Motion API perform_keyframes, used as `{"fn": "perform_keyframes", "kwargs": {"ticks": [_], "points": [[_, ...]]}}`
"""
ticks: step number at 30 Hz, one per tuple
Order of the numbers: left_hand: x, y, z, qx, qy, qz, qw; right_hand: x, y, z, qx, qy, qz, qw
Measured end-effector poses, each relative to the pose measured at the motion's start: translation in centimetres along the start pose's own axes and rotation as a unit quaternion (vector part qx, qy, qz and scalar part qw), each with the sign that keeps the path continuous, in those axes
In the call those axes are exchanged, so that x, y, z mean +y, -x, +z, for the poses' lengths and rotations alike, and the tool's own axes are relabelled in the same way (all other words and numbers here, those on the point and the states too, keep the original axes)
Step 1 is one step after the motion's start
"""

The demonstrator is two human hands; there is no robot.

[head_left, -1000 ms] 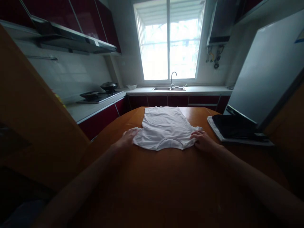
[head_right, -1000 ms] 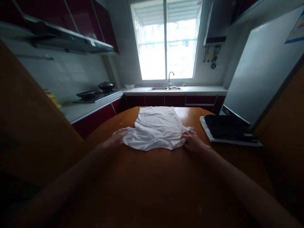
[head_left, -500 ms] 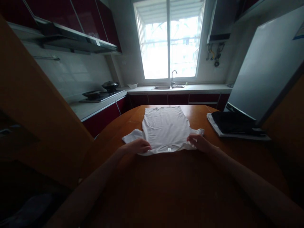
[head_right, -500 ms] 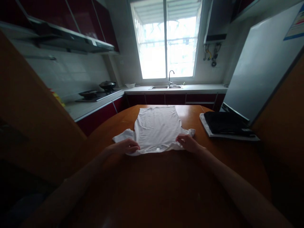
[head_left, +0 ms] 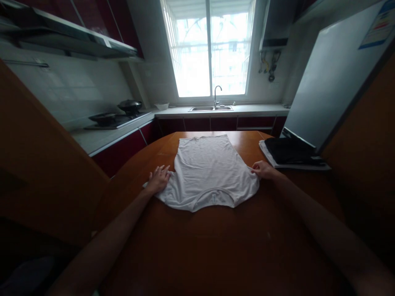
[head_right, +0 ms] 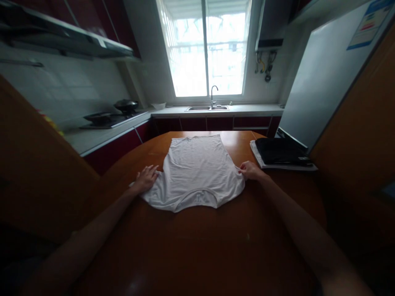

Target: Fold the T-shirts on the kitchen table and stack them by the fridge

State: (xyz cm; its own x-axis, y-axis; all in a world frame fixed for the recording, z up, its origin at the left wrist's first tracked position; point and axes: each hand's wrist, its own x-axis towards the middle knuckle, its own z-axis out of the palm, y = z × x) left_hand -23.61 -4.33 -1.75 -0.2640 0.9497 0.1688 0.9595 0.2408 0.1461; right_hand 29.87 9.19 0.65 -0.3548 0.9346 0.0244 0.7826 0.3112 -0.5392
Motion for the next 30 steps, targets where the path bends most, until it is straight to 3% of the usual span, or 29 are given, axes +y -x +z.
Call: {"fn": "perform_keyframes", "kwargs": {"ticks": [2, 5, 8, 11, 13, 15, 17, 19, 22, 25, 30], "points": [[0.2, 0.2, 0.3, 0.015, -0.008, -0.026, 1.0, -0.2, 0.2, -0.7, 0.058, -0.008, -0.023, 0.998], [0.3, 0.5, 0.4, 0.031, -0.007, -0.031, 0.999, -0.4, 0.7, -1.5, 0.229, 0.011, -0.101, 0.968], [1.0, 0.8, -0.3, 0.073, -0.007, -0.009, 0.997, -0.4, 1.3, -1.7, 0.304, 0.103, -0.082, 0.944], [3.3, 1.7, -1.6, 0.138, 0.017, 0.076, 0.987, -0.2, 1.4, -1.4, 0.28, 0.154, -0.034, 0.947], [5.6, 2.6, -2.3, 0.148, 0.062, 0.176, 0.971, -0.4, 1.3, -1.0, 0.247, 0.147, -0.054, 0.956], [8.0, 3.6, -2.5, 0.117, 0.105, 0.27, 0.95, -0.7, 1.2, -0.2, 0.197, 0.131, -0.114, 0.965], [9.9, 4.7, -2.1, 0.057, 0.113, 0.324, 0.938, -1.3, 1.2, 1.0, 0.147, 0.122, -0.181, 0.965], [11.1, 5.5, -1.5, -0.01, 0.092, 0.34, 0.936, -1.9, 1.4, 2.5, 0.109, 0.13, -0.216, 0.962], [11.3, 6.3, -1.0, -0.066, 0.057, 0.335, 0.938, -2.5, 2.0, 4.4, 0.044, 0.155, -0.186, 0.969], [10.8, 6.9, -1.3, -0.065, 0.037, 0.335, 0.939, -2.5, 3.0, 5.2, 0.003, 0.184, -0.113, 0.976], [10.0, 9.1, -1.4, -0.011, 0.024, 0.284, 0.959, -1.3, 6.0, 5.4, 0.016, 0.223, -0.047, 0.974]]}}
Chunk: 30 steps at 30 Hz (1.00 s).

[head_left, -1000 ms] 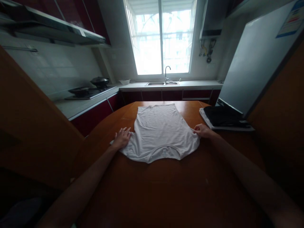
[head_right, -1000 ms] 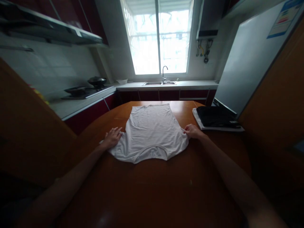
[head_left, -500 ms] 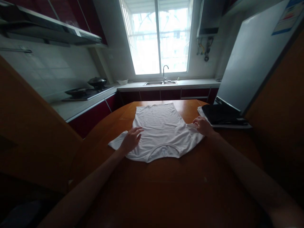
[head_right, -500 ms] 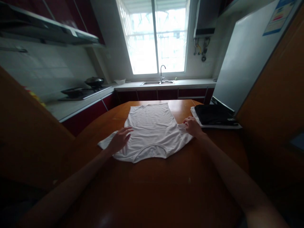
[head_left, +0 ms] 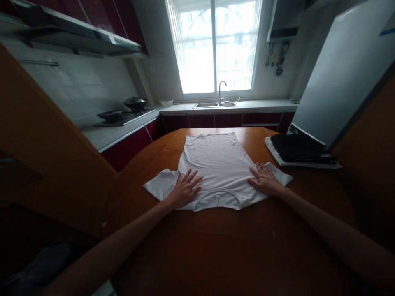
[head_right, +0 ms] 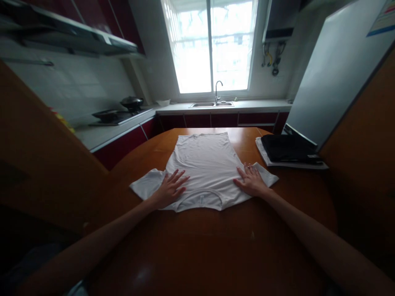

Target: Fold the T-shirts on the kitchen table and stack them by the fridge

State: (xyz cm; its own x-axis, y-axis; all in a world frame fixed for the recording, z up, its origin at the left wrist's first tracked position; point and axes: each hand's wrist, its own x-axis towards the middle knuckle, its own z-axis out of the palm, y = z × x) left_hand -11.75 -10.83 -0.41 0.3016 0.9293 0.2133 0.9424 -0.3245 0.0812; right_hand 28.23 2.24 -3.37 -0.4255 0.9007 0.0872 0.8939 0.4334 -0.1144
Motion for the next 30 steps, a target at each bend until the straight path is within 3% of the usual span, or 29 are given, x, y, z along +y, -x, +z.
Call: {"fn": "perform_keyframes", "kwargs": {"ticks": [4, 6, 8, 9, 11, 14, 20, 23, 27, 28, 30], "points": [[0.6, 1.7, -0.1, 0.03, -0.004, -0.118, 0.993, -0.4, 2.2, -0.4, 0.047, -0.001, 0.01, 0.999], [1.4, 2.1, -1.0, 0.047, 0.013, -0.116, 0.992, -1.7, 2.7, -1.4, 0.118, -0.033, -0.04, 0.992], [2.5, 2.3, -2.5, 0.048, 0.067, -0.027, 0.996, -3.7, 3.2, -2.9, 0.167, -0.106, -0.147, 0.969], [3.2, 2.3, -3.4, 0.029, 0.102, 0.036, 0.994, -4.8, 3.5, -3.6, 0.161, -0.152, -0.209, 0.953], [4.4, 2.5, -5.0, -0.034, 0.156, 0.148, 0.976, -6.9, 4.5, -5.0, 0.097, -0.213, -0.32, 0.918], [5.5, 3.0, -6.1, -0.091, 0.149, 0.211, 0.962, -8.9, 6.3, -5.9, 0.008, -0.22, -0.399, 0.89], [5.6, 3.2, -5.6, -0.097, 0.097, 0.221, 0.965, -8.7, 7.3, -5.9, -0.017, -0.216, -0.421, 0.881], [6.0, 3.2, -5.9, -0.128, 0.152, 0.221, 0.955, -8.5, 7.5, -6.6, -0.035, -0.257, -0.412, 0.873], [6.7, 3.3, -6.4, -0.194, 0.277, 0.23, 0.912, -8.8, 8.3, -7.0, -0.083, -0.271, -0.425, 0.86], [6.6, 3.2, -6.3, -0.185, 0.3, 0.222, 0.909, -8.9, 8.3, -6.9, -0.087, -0.272, -0.425, 0.859], [5.6, 2.9, -6.0, -0.102, 0.313, 0.175, 0.928, -8.8, 8.0, -6.3, -0.055, -0.277, -0.41, 0.868]]}}
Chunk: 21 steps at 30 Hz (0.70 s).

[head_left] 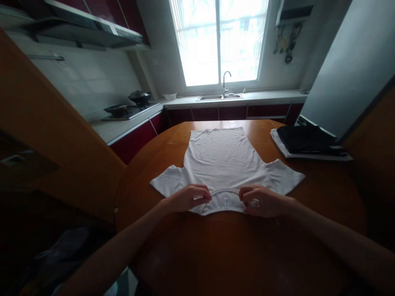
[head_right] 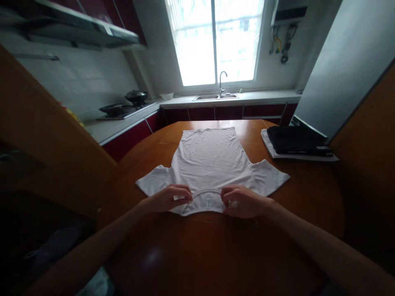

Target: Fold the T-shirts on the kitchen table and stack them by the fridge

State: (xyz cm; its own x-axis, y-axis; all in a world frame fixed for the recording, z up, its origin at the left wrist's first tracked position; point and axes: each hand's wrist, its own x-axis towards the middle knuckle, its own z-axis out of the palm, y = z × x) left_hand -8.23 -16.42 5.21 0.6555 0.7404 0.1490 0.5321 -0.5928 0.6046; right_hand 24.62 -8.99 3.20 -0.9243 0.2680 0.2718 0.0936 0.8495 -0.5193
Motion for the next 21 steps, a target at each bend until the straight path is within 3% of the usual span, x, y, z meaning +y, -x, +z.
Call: {"fn": "perform_keyframes", "kwargs": {"ticks": [2, 4, 7, 10, 15, 19, 21], "points": [[-2.2, 0.4, -0.7, 0.129, -0.065, -0.038, 0.989, 1.4, -0.1, 0.2, 0.077, 0.04, 0.024, 0.996], [-5.1, 1.2, -1.6, 0.211, -0.153, -0.093, 0.961, 3.6, 0.0, 0.1, 0.157, 0.109, 0.07, 0.979], [-9.4, 3.1, -2.3, 0.218, -0.258, -0.232, 0.912, 7.0, 0.7, 0.0, 0.21, 0.22, 0.196, 0.932], [-11.8, 4.9, -1.9, 0.172, -0.309, -0.346, 0.869, 9.1, 1.7, 0.4, 0.18, 0.266, 0.331, 0.887], [-11.5, 6.8, -0.6, 0.176, -0.344, -0.403, 0.83, 9.4, 2.6, 1.7, 0.133, 0.272, 0.413, 0.859], [-10.1, 6.9, -0.5, 0.194, -0.327, -0.456, 0.805, 8.7, 2.9, 1.8, 0.139, 0.278, 0.421, 0.852], [-9.2, 6.4, -0.7, 0.208, -0.324, -0.438, 0.812, 8.1, 2.7, 1.6, 0.16, 0.287, 0.393, 0.859]]}}
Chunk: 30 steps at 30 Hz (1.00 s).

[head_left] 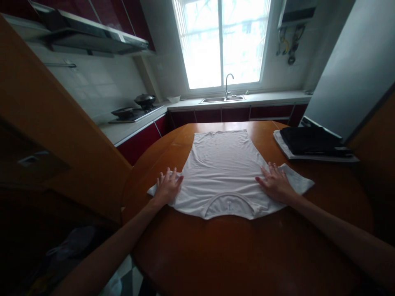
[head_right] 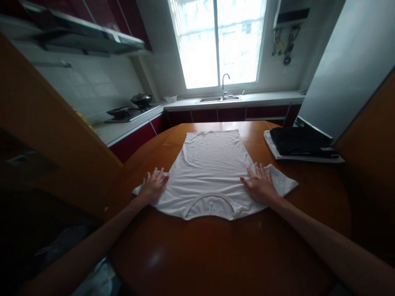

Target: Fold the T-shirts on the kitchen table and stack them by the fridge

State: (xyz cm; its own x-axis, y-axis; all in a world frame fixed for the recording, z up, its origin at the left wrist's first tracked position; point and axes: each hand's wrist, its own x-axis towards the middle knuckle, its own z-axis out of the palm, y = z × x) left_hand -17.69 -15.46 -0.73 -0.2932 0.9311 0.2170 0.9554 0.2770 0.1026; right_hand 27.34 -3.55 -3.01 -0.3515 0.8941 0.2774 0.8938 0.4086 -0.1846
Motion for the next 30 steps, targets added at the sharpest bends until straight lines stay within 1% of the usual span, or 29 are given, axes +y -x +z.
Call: {"fn": "perform_keyframes", "kwargs": {"ticks": [1, 3, 4, 5, 7, 10, 13, 16, 18, 19, 21, 22, 24, 26, 27, 28, 30], "points": [[0.5, 0.0, -0.3, 0.008, 0.009, 0.03, 0.999, -0.3, 0.0, -0.3, 0.016, -0.009, -0.03, 0.999], [1.4, -0.1, -0.7, 0.011, 0.023, 0.115, 0.993, -1.1, 0.1, -0.9, 0.033, -0.035, -0.116, 0.992], [1.8, -0.1, -0.8, 0.001, 0.028, 0.151, 0.988, -1.5, 0.2, -1.0, 0.026, -0.049, -0.157, 0.986], [2.1, -0.1, -0.8, -0.017, 0.03, 0.173, 0.984, -1.9, 0.4, -1.2, 0.01, -0.061, -0.19, 0.98], [2.3, 0.0, -0.6, -0.052, 0.029, 0.18, 0.982, -2.6, 0.7, -1.2, -0.033, -0.067, -0.224, 0.972], [1.9, 0.9, -0.2, -0.073, 0.023, 0.18, 0.981, -3.0, 1.7, -1.2, -0.07, -0.051, -0.22, 0.972], [0.8, 2.8, -0.1, -0.061, 0.02, 0.175, 0.983, -3.2, 3.7, -1.3, -0.064, -0.046, -0.208, 0.975], [-0.2, 4.9, -0.2, -0.047, 0.022, 0.152, 0.987, -3.6, 6.3, -1.5, -0.054, -0.055, -0.21, 0.975], [-0.4, 5.2, -0.6, -0.051, 0.024, 0.143, 0.988, -4.1, 7.5, -1.7, -0.059, -0.065, -0.211, 0.974], [-0.3, 4.8, -0.9, -0.052, 0.023, 0.142, 0.988, -4.4, 7.6, -1.9, -0.063, -0.072, -0.212, 0.973], [0.4, 3.0, -1.5, -0.048, 0.026, 0.155, 0.986, -4.7, 6.5, -2.1, -0.068, -0.086, -0.214, 0.971], [0.9, 1.6, -1.7, -0.044, 0.03, 0.164, 0.985, -4.8, 5.2, -2.2, -0.068, -0.089, -0.212, 0.971], [2.0, -1.4, -1.7, -0.045, 0.043, 0.18, 0.982, -4.6, 1.7, -2.2, -0.065, -0.078, -0.195, 0.976], [2.8, -4.0, -1.0, -0.052, 0.041, 0.196, 0.978, -3.7, -1.9, -1.8, -0.068, -0.052, -0.145, 0.986], [3.0, -5.0, -0.6, -0.062, 0.036, 0.205, 0.976, -3.0, -3.4, -1.5, -0.075, -0.038, -0.119, 0.989], [2.9, -5.6, -0.1, -0.076, 0.03, 0.214, 0.973, -2.2, -4.5, -1.1, -0.091, -0.025, -0.097, 0.991], [2.1, -6.2, 0.9, -0.11, 0.019, 0.222, 0.969, -0.5, -5.6, -0.3, -0.117, -0.005, -0.058, 0.991]]}}
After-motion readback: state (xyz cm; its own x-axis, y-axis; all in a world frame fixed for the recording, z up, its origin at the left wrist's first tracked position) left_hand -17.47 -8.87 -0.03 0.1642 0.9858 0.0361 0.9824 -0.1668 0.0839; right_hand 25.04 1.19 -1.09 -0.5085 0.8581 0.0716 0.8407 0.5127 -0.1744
